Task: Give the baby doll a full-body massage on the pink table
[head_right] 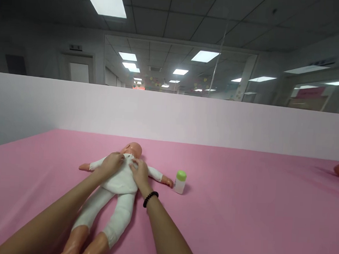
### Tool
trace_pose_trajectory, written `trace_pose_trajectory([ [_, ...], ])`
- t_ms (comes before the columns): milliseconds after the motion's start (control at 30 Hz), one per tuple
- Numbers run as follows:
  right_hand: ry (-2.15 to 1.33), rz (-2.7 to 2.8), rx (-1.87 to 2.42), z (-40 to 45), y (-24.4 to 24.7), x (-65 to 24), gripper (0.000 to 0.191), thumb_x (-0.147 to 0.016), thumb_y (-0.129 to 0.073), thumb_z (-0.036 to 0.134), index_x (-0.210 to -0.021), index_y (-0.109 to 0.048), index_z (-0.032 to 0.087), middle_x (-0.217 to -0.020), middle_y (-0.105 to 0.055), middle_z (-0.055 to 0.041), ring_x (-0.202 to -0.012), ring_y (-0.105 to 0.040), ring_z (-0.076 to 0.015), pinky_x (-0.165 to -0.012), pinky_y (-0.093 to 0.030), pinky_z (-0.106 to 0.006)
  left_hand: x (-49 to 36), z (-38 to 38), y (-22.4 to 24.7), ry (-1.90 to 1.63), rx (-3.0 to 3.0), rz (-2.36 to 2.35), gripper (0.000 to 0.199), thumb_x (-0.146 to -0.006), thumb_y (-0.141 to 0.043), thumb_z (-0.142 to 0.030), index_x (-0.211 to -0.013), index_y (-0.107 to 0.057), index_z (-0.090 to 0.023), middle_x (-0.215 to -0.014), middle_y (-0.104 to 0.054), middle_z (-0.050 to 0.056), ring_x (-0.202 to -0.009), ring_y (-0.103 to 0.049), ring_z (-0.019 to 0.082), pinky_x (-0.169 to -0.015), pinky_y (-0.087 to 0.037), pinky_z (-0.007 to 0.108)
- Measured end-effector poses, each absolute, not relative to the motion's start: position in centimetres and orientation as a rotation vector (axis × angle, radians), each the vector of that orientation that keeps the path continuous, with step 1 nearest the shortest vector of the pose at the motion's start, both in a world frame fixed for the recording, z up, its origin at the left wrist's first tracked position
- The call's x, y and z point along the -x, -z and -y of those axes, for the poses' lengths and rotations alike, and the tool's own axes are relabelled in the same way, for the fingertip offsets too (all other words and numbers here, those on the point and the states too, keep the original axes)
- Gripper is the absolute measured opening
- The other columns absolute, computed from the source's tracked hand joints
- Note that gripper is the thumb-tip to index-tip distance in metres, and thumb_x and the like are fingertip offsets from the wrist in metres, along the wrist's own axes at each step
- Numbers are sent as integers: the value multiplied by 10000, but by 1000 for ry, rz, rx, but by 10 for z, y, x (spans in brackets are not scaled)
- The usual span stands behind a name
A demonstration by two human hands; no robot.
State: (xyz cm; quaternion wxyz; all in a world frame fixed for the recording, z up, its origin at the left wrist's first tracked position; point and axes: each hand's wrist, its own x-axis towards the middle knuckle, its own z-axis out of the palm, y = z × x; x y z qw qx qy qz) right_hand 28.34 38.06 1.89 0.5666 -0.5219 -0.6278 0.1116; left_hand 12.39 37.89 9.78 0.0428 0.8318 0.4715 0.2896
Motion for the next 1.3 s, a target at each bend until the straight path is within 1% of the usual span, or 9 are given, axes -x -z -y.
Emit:
trace_pose_trajectory([
  [100, -246, 1510, 1271, -386, -18, -280, 189, -819, -698, 185, -1000, -751, 172, -1053, -734, -86, -1008, -672, -239, -953, -491, -365, -112, -392, -77, -809, -2595, -1509, 228, -923, -447, -213, -951, -663, -146, -1013, -703, 132, -911, -645, 235, -791, -442, 322],
  [167, -235, 1531, 1331, -388, -22, -276, 147, -822, -705, 169, -957, -761, 175, -1015, -742, -76, -965, -681, -229, -915, -494, -339, -108, -399, -71, -736, -2621, -1565, 244, -943, -437, -267, -991, -652, -164, -1011, -711, 113, -914, -656, 239, -747, -431, 315],
  [367, -185, 1644, 1510, -384, -36, -271, 67, -851, -687, 170, -834, -749, 187, -926, -744, -75, -865, -670, -213, -780, -469, -292, -113, -416, -70, -482, -2713, -1657, 331, -962, -367, -259, -794, -628, -145, -839, -702, 123, -774, -655, 237, -667, -394, 316],
  [567, -190, 1671, 1320, -367, -41, -274, 39, -844, -684, 156, -850, -715, 179, -930, -732, -51, -902, -650, -193, -847, -465, -294, -105, -392, -75, -559, -2882, -1513, 280, -957, -342, -165, -953, -622, -149, -1005, -664, 114, -868, -610, 215, -719, -395, 308],
  [733, -275, 1788, 1316, -358, -45, -273, 65, -812, -688, 131, -796, -727, 182, -885, -740, -38, -884, -646, -195, -860, -457, -312, -98, -385, -79, -644, -2775, -1344, 293, -964, -407, -281, -848, -643, -153, -902, -672, 97, -787, -578, 197, -700, -362, 310],
  [900, -195, 1809, 1327, -350, -53, -269, 100, -806, -658, 97, -761, -713, 167, -859, -728, -46, -848, -634, -187, -843, -459, -312, -90, -391, -78, -706, -2710, -1188, 279, -951, -384, -275, -829, -610, -165, -860, -667, 60, -747, -558, 182, -676, -337, 304],
  [1000, -277, 1821, 1255, -343, -57, -270, 65, -790, -678, 125, -785, -719, 175, -871, -725, -33, -867, -642, -177, -844, -472, -294, -83, -391, -78, -763, -2685, -1039, 145, -889, -514, -308, -848, -583, -187, -826, -649, 16, -748, -556, 166, -681, -356, 286],
  [1067, -372, 1830, 1265, -341, -56, -271, 54, -787, -686, 141, -797, -725, 176, -880, -727, -34, -865, -649, -175, -822, -481, -283, -80, -390, -79, -736, -2669, -983, 124, -845, -575, -317, -861, -597, -196, -824, -653, 2, -761, -565, 165, -688, -367, 281],
  [1300, -390, 1819, 1245, -339, -56, -268, 110, -807, -608, 122, -766, -694, 176, -845, -723, -33, -824, -645, -172, -758, -482, -275, -83, -384, -85, -654, -2696, -1008, 126, -840, -516, -265, -826, -616, -190, -813, -669, 5, -728, -553, 164, -661, -340, 292],
])
